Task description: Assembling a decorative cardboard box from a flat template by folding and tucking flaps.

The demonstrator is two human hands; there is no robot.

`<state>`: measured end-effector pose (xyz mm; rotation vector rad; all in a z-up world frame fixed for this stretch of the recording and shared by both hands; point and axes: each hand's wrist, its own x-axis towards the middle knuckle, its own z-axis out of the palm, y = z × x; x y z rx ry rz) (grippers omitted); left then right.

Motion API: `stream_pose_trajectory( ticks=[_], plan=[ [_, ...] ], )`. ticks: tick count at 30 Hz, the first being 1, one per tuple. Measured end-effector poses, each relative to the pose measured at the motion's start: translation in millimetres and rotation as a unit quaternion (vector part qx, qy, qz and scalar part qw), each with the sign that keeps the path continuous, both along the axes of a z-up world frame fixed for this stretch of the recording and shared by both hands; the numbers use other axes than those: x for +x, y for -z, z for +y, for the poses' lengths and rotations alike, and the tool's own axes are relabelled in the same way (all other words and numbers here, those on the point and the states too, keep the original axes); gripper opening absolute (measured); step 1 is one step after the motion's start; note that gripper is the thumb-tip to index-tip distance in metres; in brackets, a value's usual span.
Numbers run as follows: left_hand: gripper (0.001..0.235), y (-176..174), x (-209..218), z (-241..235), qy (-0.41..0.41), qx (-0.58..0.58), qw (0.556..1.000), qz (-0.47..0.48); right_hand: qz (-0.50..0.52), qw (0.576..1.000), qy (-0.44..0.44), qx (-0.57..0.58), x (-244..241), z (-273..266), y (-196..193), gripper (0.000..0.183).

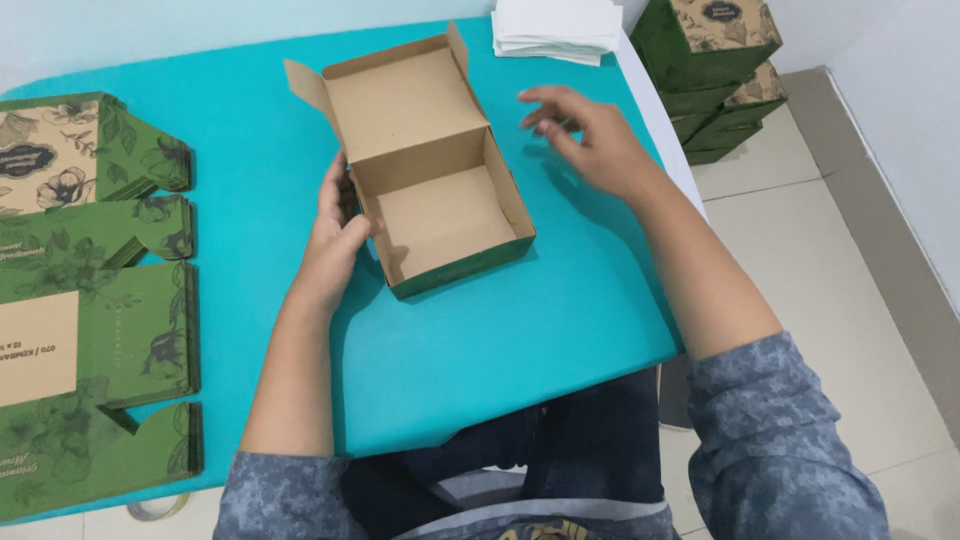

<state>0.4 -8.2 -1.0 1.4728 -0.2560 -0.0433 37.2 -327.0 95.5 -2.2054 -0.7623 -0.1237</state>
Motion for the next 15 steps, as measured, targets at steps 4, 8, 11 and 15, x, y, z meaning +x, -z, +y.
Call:
stream_pose_trajectory(
  ticks=[4,8,11,15],
  plan=[
    [0.072,-3.6,-3.0,-3.7,-0.021,-0.012,0.999,0.035,-0.171,0.974,0.119,-0.086,95.7,-42.5,48.1,0.019],
    [0.061,3.2,0.0,-2.6,-0.027,-0.040,0.999,-0.004,-0.226,0.940,0.209,-0.149,149.5,-65.4,73.7,0.032],
    [0.061,-4.5,-2.1,-4.1,-0.025,-0.034,0.999,0.010,-0.220,0.928,0.212,-0.212,167.7,-75.5,89.2,0.040],
    [0.062,-11.9,-4.0,-5.8,-0.013,-0.031,0.999,0.002,-0.268,0.907,0.191,-0.264,165.7,-73.1,81.6,0.031]
  ],
)
